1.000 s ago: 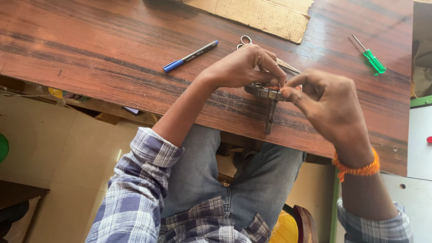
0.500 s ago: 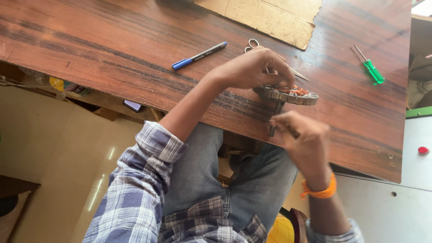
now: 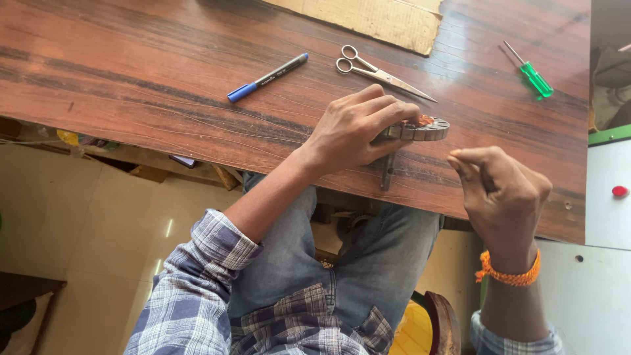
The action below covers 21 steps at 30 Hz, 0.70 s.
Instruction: The person sits at a workbench and winds orange enameled wire by hand into the slots of a motor armature held in a metal fixture, pressing the wire into place slot by slot. They briefly pick up a pen-like tool, then continue winding and adjusting the coils.
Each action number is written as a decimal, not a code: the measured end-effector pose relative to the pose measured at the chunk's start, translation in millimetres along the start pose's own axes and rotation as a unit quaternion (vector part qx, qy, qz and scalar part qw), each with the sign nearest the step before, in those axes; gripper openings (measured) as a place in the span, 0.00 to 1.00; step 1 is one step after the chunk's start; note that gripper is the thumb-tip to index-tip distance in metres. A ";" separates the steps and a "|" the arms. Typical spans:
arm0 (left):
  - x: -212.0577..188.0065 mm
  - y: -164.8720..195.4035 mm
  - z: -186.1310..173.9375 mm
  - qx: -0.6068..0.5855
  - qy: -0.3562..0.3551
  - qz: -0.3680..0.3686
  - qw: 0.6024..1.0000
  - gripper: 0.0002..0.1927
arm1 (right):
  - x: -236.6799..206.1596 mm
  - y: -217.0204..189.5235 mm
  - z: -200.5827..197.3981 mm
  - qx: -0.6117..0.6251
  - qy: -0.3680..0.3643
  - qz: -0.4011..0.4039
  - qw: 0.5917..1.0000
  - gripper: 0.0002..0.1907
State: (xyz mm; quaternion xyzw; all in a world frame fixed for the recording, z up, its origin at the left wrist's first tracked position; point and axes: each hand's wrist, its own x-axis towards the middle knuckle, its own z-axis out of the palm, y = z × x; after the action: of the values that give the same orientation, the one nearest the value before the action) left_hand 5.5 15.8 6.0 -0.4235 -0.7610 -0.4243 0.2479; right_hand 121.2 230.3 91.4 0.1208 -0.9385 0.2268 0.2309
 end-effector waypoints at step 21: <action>-4.8 5.1 1.4 0.034 0.032 0.012 0.999 0.24 | 51.0 5.7 12.5 0.014 -0.034 -0.107 0.994 0.06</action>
State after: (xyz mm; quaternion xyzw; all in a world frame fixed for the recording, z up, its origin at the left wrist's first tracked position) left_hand 12.3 16.4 4.0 -0.4102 -0.7617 -0.4084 0.2910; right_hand 70.6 223.0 104.2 0.2314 -0.9240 0.2098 0.2205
